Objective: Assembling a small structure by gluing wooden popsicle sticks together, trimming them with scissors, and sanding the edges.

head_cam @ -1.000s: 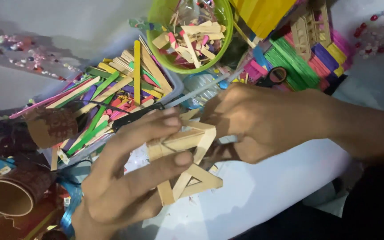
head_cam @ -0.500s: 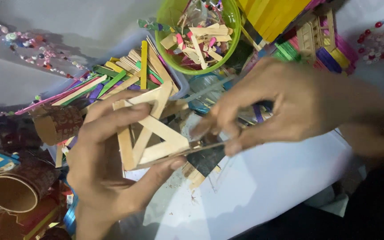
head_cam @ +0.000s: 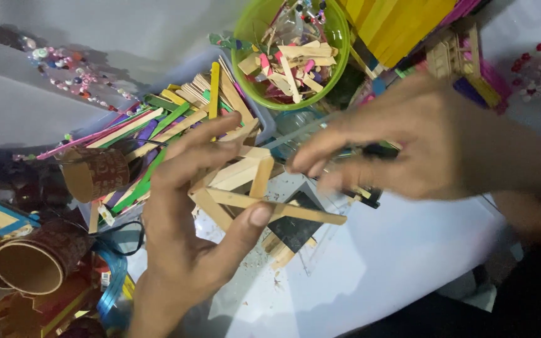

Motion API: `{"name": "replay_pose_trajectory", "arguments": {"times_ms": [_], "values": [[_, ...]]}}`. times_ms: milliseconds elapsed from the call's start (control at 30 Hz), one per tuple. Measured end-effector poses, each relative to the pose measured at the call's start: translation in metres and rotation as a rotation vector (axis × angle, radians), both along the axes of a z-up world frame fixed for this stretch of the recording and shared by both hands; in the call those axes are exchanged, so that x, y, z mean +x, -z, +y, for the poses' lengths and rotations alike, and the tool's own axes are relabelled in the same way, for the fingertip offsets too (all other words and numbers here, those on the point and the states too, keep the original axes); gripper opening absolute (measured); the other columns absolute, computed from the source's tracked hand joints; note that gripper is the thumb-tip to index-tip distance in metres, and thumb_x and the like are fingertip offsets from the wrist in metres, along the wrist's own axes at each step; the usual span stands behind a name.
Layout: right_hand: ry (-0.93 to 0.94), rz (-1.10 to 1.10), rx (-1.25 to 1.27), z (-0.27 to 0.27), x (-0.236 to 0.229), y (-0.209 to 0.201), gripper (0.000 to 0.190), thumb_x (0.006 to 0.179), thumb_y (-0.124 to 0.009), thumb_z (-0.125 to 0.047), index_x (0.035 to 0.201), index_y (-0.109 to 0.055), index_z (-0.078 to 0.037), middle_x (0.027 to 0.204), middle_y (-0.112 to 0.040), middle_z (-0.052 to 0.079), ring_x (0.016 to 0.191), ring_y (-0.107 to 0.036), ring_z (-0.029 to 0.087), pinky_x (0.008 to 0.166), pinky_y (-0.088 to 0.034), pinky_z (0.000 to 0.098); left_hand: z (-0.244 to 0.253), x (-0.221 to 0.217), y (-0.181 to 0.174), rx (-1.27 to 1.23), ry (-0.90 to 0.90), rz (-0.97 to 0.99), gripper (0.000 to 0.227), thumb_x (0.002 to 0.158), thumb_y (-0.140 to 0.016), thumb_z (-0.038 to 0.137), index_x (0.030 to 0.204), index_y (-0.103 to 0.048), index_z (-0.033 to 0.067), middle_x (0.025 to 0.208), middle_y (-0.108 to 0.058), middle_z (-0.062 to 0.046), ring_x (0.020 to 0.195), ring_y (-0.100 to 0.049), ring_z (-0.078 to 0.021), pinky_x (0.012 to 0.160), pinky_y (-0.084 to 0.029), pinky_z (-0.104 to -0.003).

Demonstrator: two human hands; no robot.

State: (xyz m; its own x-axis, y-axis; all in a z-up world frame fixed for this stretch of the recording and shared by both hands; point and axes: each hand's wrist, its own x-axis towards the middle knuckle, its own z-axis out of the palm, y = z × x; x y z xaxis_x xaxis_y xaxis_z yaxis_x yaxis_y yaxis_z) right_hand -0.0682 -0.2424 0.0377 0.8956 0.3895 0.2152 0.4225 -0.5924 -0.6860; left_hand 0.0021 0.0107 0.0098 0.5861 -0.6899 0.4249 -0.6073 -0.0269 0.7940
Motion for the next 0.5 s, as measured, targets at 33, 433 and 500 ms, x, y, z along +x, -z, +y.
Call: {"name": "replay_pose_trajectory", "arguments": {"times_ms": [33, 433, 500], "values": [[-0.004, -0.005, -0.001, 0.006, -0.002, 0.001, 0.026, 0.093, -0.067, -0.021, 0.111, -0.076, -0.005, 0.096, -0.084, 0.009, 0.07, -0.085, 0.013, 0.048, -0.069, 0.0207, -0.001, 0.0, 0.002, -0.001, -0.004, -0.005, 0.04, 0.099, -0.065, 0.021, 0.129, -0.042, 0.0061, 0.135, -0.059, -0.023, 0.144, -0.06, -0.0413, 0.117, -0.059, -0.048], [0.093, -0.169, 0.152, 0.037, -0.007, 0.008, 0.013, 0.085, -0.082, -0.011, 0.094, -0.077, -0.004, 0.089, -0.08, 0.009, 0.066, -0.074, 0.013, 0.057, -0.059, 0.0257, -0.004, -0.001, 0.007, -0.071, -0.004, -0.065, 0.03, 0.103, -0.062, 0.014, 0.12, -0.037, 0.0072, 0.132, -0.061, -0.036, 0.133, -0.067, -0.0451, 0.101, -0.064, -0.043], [0.075, -0.168, 0.245, 0.04, -0.007, 0.009, 0.011, 0.086, -0.077, -0.005, 0.092, -0.075, 0.004, 0.086, -0.079, 0.014, 0.068, -0.077, 0.018, 0.058, -0.064, 0.0253, -0.004, -0.002, 0.005, -0.061, -0.023, -0.07, 0.026, 0.102, -0.063, 0.012, 0.116, -0.043, 0.0047, 0.133, -0.063, -0.038, 0.131, -0.07, -0.0454, 0.092, -0.064, -0.038]]}}
